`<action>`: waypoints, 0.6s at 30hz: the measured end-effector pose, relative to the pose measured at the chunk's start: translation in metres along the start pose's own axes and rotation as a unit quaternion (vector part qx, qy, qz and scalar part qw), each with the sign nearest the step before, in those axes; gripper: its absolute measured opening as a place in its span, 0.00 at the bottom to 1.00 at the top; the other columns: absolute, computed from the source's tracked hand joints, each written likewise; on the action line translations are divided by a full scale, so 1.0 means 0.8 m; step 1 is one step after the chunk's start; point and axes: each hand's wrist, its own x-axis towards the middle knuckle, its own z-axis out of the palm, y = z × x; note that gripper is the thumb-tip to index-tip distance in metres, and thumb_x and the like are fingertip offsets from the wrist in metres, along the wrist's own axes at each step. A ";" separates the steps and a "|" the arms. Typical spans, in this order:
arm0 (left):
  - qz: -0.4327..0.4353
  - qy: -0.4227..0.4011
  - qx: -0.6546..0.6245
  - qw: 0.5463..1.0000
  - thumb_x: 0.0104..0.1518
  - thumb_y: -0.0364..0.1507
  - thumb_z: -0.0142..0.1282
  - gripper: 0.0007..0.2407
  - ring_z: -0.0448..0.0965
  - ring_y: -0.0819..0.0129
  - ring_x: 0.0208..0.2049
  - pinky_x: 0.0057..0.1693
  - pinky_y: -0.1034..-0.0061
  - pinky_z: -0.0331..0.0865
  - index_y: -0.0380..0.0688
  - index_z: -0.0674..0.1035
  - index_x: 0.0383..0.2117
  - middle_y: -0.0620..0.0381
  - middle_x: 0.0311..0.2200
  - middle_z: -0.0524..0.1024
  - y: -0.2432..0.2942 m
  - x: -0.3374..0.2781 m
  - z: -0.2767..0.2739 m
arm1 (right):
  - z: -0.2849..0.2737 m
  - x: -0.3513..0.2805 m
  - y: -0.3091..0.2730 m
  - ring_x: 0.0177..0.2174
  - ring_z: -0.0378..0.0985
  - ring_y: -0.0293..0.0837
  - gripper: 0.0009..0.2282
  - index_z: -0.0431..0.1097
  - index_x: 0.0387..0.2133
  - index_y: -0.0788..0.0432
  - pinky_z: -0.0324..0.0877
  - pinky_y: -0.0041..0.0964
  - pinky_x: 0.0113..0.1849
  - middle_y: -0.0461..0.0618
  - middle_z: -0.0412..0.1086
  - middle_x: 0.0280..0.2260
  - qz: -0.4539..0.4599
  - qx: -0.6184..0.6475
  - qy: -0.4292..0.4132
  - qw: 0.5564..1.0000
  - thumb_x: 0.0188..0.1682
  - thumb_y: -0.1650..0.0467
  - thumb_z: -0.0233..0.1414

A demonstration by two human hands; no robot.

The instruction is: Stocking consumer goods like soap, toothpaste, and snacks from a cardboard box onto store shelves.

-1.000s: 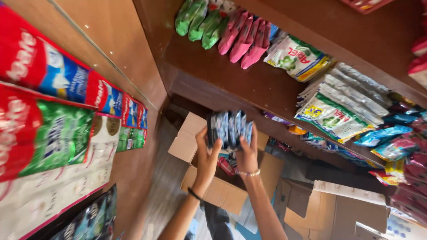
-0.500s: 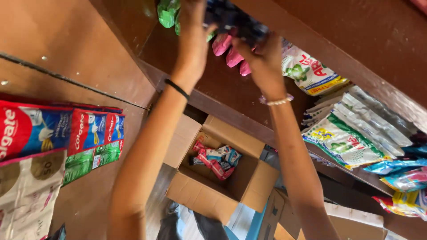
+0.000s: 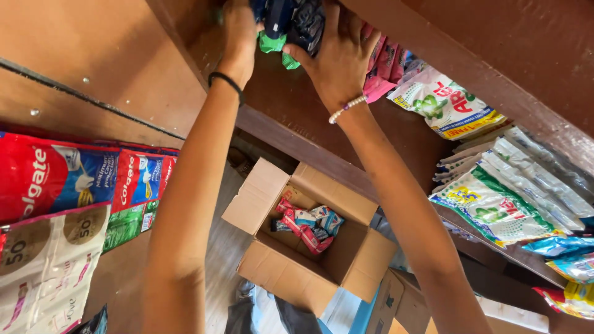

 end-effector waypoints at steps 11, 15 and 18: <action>0.238 0.226 0.332 0.884 0.69 0.44 0.43 0.19 0.69 0.49 0.54 0.61 0.56 0.60 0.41 0.77 0.49 0.40 0.50 0.75 0.015 -0.073 0.044 | 0.016 0.010 0.000 0.55 0.64 0.62 0.46 0.55 0.61 0.66 0.57 0.67 0.53 0.64 0.65 0.55 0.047 -0.096 -0.100 0.989 0.38 0.46 0.64; 0.178 0.201 0.270 0.925 0.65 0.46 0.45 0.22 0.69 0.48 0.53 0.60 0.59 0.61 0.40 0.73 0.54 0.43 0.47 0.78 0.045 -0.081 0.045 | 0.014 0.011 0.000 0.54 0.66 0.60 0.47 0.56 0.60 0.65 0.61 0.64 0.51 0.62 0.65 0.55 -0.004 -0.129 -0.079 0.988 0.33 0.48 0.65; 0.152 0.170 0.301 0.926 0.70 0.46 0.39 0.20 0.72 0.51 0.55 0.63 0.60 0.63 0.43 0.76 0.50 0.50 0.49 0.81 0.019 -0.061 0.037 | 0.008 0.018 -0.006 0.52 0.69 0.61 0.45 0.56 0.62 0.61 0.64 0.62 0.49 0.63 0.67 0.53 -0.022 -0.145 -0.098 0.984 0.34 0.50 0.65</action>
